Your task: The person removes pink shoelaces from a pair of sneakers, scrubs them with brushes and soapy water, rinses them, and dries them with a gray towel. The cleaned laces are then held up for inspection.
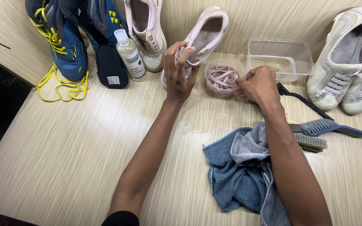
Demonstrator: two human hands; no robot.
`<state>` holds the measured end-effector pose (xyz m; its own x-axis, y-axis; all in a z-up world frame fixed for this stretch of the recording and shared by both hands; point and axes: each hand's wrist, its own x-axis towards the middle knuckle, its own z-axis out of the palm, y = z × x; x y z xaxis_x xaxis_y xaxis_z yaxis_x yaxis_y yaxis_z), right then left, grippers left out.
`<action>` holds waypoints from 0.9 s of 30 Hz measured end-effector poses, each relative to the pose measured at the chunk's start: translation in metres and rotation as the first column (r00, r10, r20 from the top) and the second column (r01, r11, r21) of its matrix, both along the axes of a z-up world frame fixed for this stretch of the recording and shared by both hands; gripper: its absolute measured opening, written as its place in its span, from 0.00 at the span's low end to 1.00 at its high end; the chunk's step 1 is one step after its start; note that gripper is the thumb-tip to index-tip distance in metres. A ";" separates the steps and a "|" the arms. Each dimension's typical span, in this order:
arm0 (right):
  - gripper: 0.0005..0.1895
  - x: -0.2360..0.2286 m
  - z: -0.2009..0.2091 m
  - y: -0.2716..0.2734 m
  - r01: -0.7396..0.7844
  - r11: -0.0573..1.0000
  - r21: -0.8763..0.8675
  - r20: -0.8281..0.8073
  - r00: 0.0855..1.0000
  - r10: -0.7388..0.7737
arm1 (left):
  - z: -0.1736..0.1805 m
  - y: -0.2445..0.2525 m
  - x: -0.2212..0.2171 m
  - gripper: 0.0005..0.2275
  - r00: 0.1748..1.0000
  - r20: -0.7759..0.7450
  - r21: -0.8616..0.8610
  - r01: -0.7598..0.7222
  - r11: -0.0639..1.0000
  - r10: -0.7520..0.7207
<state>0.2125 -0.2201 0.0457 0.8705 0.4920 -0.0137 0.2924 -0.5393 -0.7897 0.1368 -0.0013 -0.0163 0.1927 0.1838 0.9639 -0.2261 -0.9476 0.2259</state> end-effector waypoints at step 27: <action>0.27 0.019 0.056 0.080 -0.252 0.886 -0.389 0.035 0.957 0.288 | -0.010 0.004 -0.003 0.41 0.784 -0.550 -0.077 -0.392 0.917 0.289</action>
